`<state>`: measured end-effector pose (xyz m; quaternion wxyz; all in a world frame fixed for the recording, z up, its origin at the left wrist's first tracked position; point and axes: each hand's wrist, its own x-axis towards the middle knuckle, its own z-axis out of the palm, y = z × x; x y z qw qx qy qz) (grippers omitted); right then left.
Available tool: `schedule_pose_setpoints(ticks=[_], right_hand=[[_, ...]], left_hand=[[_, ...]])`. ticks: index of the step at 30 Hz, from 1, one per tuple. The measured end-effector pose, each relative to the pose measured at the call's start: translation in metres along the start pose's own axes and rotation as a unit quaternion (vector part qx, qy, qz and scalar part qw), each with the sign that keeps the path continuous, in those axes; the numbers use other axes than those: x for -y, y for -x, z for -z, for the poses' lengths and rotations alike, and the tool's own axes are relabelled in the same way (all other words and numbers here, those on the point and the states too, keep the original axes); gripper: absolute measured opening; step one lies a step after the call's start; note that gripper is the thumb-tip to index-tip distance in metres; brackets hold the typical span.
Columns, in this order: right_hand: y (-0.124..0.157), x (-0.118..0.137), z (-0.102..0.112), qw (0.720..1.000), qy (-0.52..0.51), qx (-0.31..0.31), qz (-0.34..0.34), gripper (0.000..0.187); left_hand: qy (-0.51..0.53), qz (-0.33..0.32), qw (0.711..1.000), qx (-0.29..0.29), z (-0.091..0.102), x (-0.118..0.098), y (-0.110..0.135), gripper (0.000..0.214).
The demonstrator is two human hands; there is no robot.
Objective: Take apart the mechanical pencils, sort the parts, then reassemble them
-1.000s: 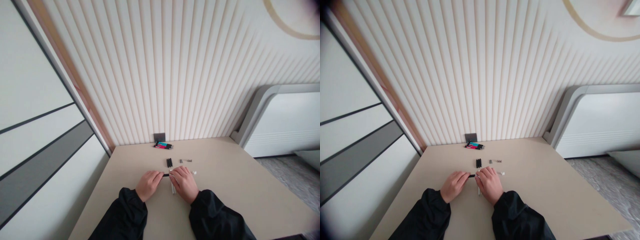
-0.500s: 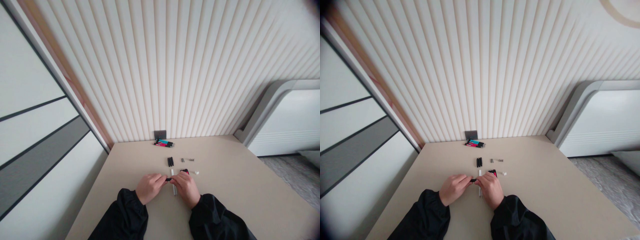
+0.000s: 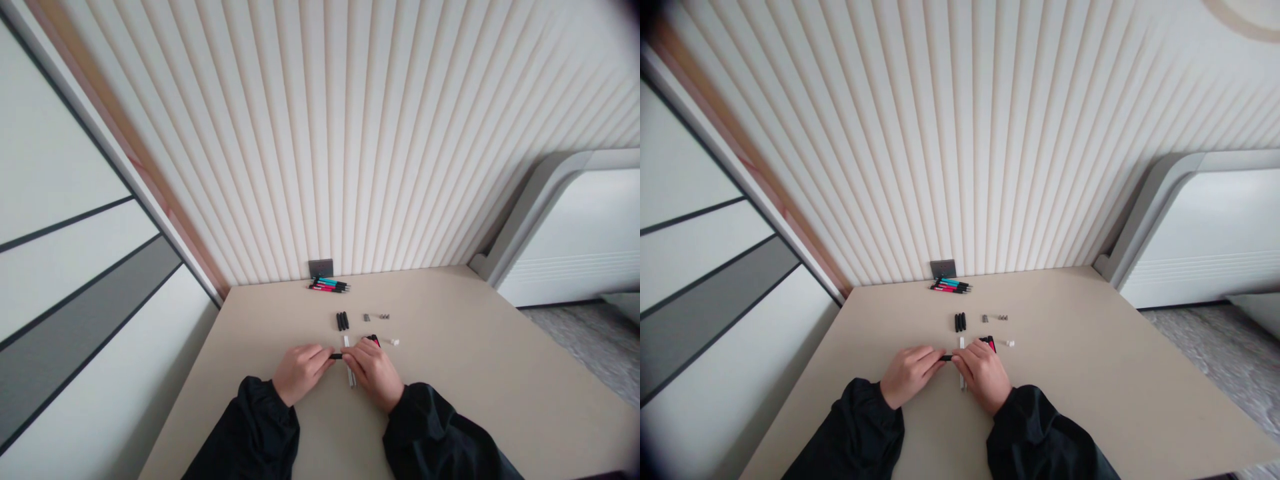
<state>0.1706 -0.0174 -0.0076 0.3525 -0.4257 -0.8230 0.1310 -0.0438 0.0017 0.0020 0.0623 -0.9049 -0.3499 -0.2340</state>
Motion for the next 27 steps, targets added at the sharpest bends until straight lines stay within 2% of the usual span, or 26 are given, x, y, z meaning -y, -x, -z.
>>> schedule_pose_setpoints(ticks=[7,15,24,27], right_hand=[[0.0004,-0.0017,-0.0046,0.999,0.034,-0.019,0.016,0.027],[0.0010,-0.0001,-0.0022,0.999,-0.008,-0.034,0.008,0.011],[0.0004,-0.0035,-0.0045,0.998,0.049,-0.026,0.011,0.026],[0.0001,-0.0030,-0.0030,0.999,0.020,-0.021,0.014,0.017]], left_hand=[[0.008,-0.013,1.000,0.007,0.0008,-0.0032,-0.0003,0.022],[0.010,-0.005,1.000,0.001,-0.0006,-0.0029,0.0013,0.026],[0.010,0.007,1.000,-0.001,-0.0016,-0.0061,0.0034,0.022],[0.010,-0.001,1.000,0.002,-0.0015,-0.0065,0.0030,0.023]])
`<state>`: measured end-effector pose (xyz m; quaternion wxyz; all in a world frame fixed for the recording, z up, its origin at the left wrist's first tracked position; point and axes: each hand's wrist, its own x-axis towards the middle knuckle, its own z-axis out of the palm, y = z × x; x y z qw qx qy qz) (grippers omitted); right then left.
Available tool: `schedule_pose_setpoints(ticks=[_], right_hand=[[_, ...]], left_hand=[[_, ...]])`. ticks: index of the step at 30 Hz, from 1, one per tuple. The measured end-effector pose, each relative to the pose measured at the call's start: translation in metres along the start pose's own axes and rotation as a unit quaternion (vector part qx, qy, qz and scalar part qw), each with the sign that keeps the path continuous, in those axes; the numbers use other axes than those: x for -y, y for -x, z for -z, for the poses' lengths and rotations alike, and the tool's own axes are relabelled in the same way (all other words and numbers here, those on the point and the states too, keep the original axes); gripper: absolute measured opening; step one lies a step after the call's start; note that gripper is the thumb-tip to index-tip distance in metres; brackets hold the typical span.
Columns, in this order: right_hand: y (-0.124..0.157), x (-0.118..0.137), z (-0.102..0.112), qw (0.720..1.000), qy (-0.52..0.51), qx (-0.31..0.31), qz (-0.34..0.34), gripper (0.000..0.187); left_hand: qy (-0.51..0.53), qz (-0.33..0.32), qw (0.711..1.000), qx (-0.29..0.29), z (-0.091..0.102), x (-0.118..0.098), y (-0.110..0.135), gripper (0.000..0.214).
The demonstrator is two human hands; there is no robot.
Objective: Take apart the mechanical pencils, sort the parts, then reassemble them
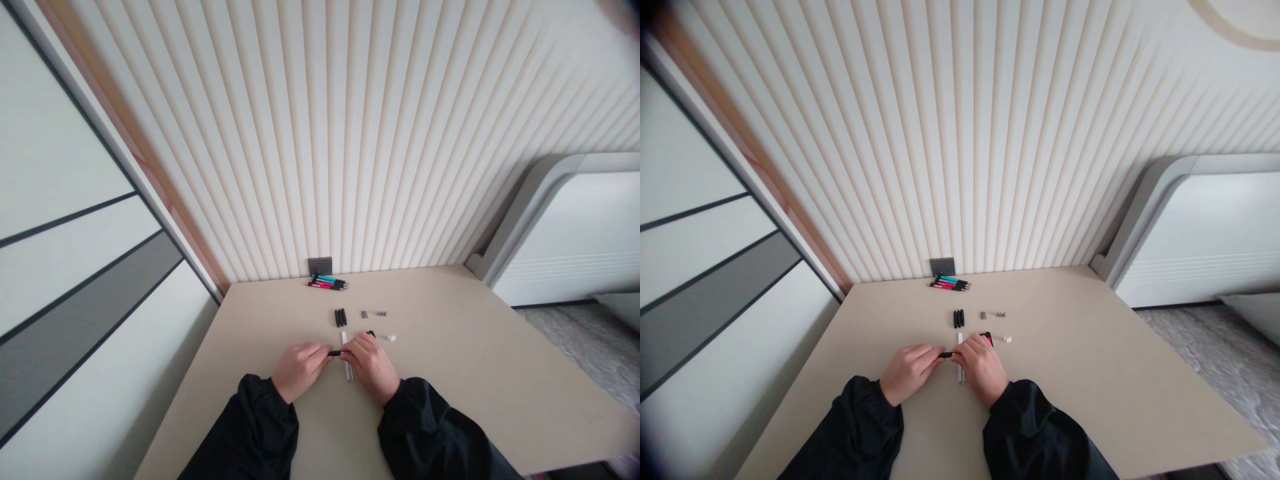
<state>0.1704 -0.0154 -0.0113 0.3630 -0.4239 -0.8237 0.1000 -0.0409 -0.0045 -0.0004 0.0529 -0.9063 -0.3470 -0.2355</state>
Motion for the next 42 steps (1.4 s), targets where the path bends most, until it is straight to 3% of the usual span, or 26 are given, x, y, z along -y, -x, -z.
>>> schedule_pose_setpoints(ticks=[3,8,15,22,26,33,38,42], right_hand=[[0.0000,0.0027,0.0040,1.000,-0.009,0.009,-0.012,0.011],[0.0005,0.0043,0.0045,0.999,0.002,0.033,-0.010,0.017],[0.0000,0.0030,0.0023,1.000,-0.019,0.001,-0.013,0.015],[0.0011,0.0003,0.0010,1.000,-0.009,0.017,-0.025,0.019],[0.0016,0.0001,0.0000,0.999,-0.018,0.004,-0.027,0.007],[0.0015,-0.0007,0.0006,0.999,-0.024,0.022,-0.032,0.016],[0.0026,-0.0024,-0.0020,0.998,-0.035,0.017,-0.051,0.002],[0.0033,-0.0005,-0.0014,0.998,-0.043,0.016,-0.046,0.005]], left_hand=[[0.004,0.000,1.000,0.003,0.0003,0.0003,-0.0001,0.024],[0.011,0.003,1.000,0.006,-0.0005,0.0002,0.0003,0.023],[-0.001,-0.001,1.000,0.004,-0.0019,-0.0002,0.0006,0.024],[0.003,0.008,1.000,0.004,-0.0018,0.0008,0.0012,0.024],[0.005,0.005,1.000,0.000,-0.0026,0.0016,0.0014,0.024],[0.001,0.016,1.000,0.004,-0.0030,0.0017,0.0020,0.026],[-0.003,0.015,1.000,0.006,-0.0032,0.0011,0.0025,0.026],[0.000,0.023,1.000,0.011,-0.0024,0.0004,0.0025,0.024]])
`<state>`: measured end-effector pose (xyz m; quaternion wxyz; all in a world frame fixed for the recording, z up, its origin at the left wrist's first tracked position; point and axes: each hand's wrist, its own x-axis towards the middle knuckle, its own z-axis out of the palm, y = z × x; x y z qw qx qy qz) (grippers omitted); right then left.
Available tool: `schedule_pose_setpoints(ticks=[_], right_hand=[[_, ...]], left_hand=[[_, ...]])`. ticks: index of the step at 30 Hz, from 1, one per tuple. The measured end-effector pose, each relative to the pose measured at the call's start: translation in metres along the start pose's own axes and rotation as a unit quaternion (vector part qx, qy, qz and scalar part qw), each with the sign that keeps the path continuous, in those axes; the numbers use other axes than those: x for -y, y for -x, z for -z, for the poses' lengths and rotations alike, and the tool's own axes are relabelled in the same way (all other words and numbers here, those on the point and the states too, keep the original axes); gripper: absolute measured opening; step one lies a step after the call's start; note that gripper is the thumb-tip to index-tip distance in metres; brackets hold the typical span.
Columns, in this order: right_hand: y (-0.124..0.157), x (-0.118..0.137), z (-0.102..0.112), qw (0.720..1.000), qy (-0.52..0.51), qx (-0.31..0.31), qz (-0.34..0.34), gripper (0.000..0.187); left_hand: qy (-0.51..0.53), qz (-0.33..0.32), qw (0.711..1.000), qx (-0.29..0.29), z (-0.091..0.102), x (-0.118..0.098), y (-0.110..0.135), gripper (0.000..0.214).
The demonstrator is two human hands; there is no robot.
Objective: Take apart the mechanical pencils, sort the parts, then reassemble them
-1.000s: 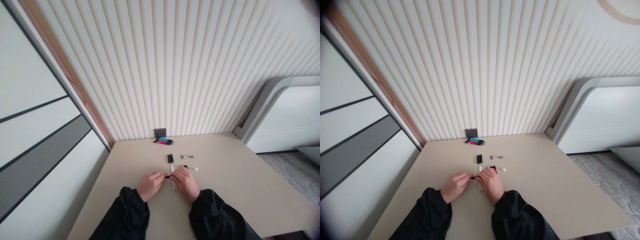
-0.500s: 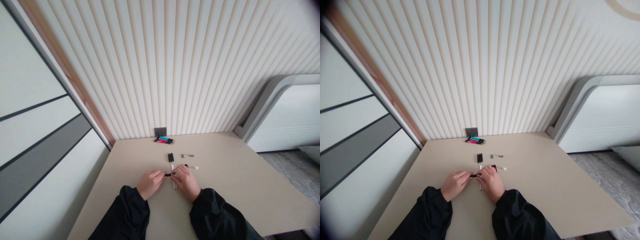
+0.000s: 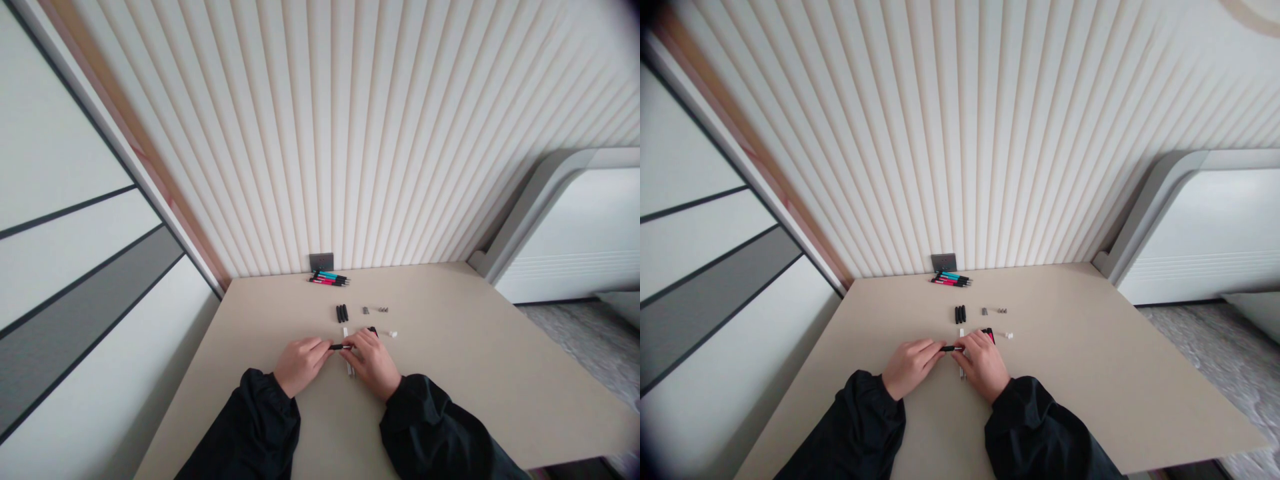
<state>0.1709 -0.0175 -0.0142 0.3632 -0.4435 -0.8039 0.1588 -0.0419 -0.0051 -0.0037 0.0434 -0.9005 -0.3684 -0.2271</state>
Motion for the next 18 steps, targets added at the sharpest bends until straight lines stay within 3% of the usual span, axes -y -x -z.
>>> schedule_pose_setpoints(ticks=[12,18], right_hand=[[-0.001,-0.001,-0.001,0.998,-0.005,-0.068,0.009,0.012],[-0.005,-0.011,0.027,0.991,0.004,-0.132,0.006,0.014]], left_hand=[[-0.001,0.020,1.000,0.000,0.001,0.002,0.001,0.022],[0.007,0.026,1.000,-0.006,0.004,0.001,0.000,0.022]])
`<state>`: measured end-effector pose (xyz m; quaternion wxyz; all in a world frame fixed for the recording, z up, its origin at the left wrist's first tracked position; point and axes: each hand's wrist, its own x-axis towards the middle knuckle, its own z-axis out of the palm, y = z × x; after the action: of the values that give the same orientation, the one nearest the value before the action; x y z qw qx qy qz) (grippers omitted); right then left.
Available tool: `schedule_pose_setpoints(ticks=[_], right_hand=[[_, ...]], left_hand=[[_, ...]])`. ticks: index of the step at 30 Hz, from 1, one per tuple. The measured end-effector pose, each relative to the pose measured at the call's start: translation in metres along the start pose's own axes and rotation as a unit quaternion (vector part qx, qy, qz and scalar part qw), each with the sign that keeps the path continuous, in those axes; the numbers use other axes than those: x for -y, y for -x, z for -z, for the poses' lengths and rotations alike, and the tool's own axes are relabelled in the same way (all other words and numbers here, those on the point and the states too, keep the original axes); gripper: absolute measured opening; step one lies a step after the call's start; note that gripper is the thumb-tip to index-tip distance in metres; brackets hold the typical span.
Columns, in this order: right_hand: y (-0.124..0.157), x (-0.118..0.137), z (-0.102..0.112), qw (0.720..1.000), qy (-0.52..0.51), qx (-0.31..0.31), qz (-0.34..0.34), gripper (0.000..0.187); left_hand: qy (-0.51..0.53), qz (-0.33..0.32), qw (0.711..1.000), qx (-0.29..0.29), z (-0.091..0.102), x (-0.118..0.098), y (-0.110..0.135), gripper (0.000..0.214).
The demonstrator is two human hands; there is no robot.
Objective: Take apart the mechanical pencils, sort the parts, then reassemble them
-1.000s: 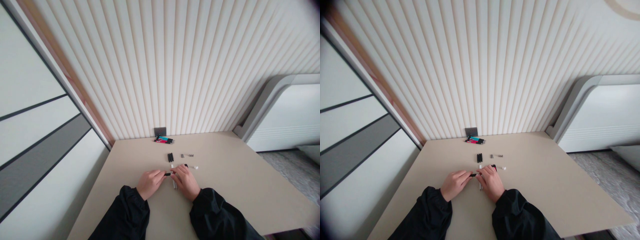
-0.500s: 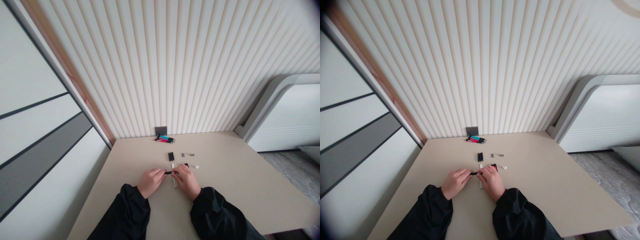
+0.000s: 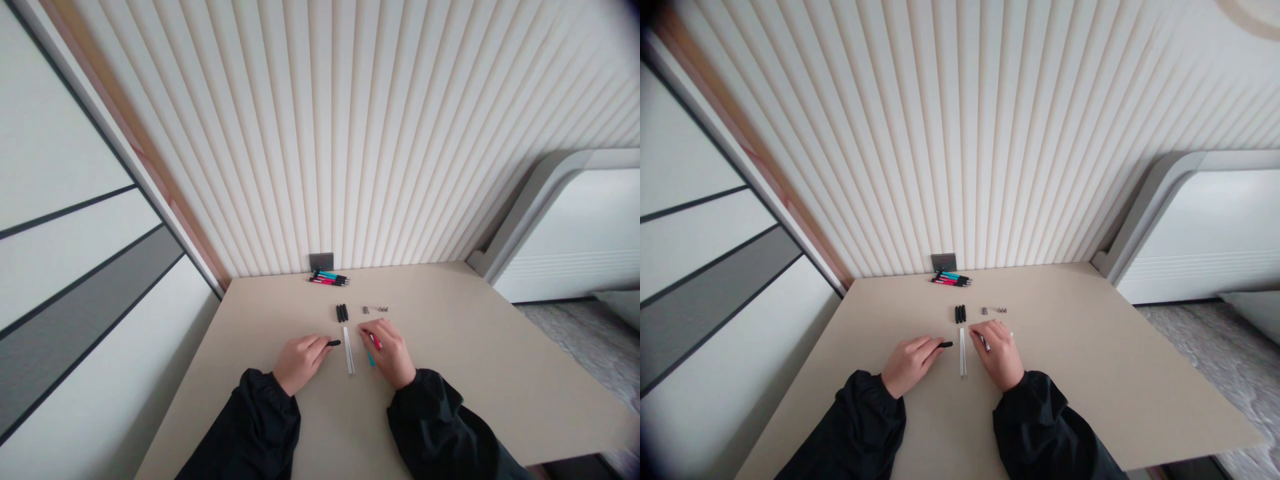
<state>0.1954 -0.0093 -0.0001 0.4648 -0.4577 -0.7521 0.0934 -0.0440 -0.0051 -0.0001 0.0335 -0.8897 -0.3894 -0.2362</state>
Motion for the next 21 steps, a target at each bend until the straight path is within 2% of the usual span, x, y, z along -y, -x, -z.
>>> schedule_pose_setpoints(ticks=[2,5,10,14,21], right_hand=[[-0.006,-0.018,0.014,0.998,0.018,-0.053,-0.041,0.016],[-0.010,-0.056,0.035,0.990,0.078,-0.080,-0.085,0.019],[-0.003,-0.111,0.054,0.979,0.172,0.013,-0.107,0.022],[0.000,-0.122,0.051,0.974,0.199,0.073,-0.084,0.022],[-0.006,-0.117,0.041,0.971,0.207,0.108,-0.049,0.024]], left_hand=[[0.004,0.002,1.000,0.005,0.001,0.000,0.000,0.022],[0.009,0.002,1.000,0.012,0.001,0.001,0.000,0.022],[0.009,-0.003,1.000,0.019,0.001,0.002,0.001,0.021],[0.011,-0.004,1.000,0.012,0.000,0.002,0.000,0.023],[0.013,0.003,1.000,0.019,0.000,0.000,-0.001,0.021]])
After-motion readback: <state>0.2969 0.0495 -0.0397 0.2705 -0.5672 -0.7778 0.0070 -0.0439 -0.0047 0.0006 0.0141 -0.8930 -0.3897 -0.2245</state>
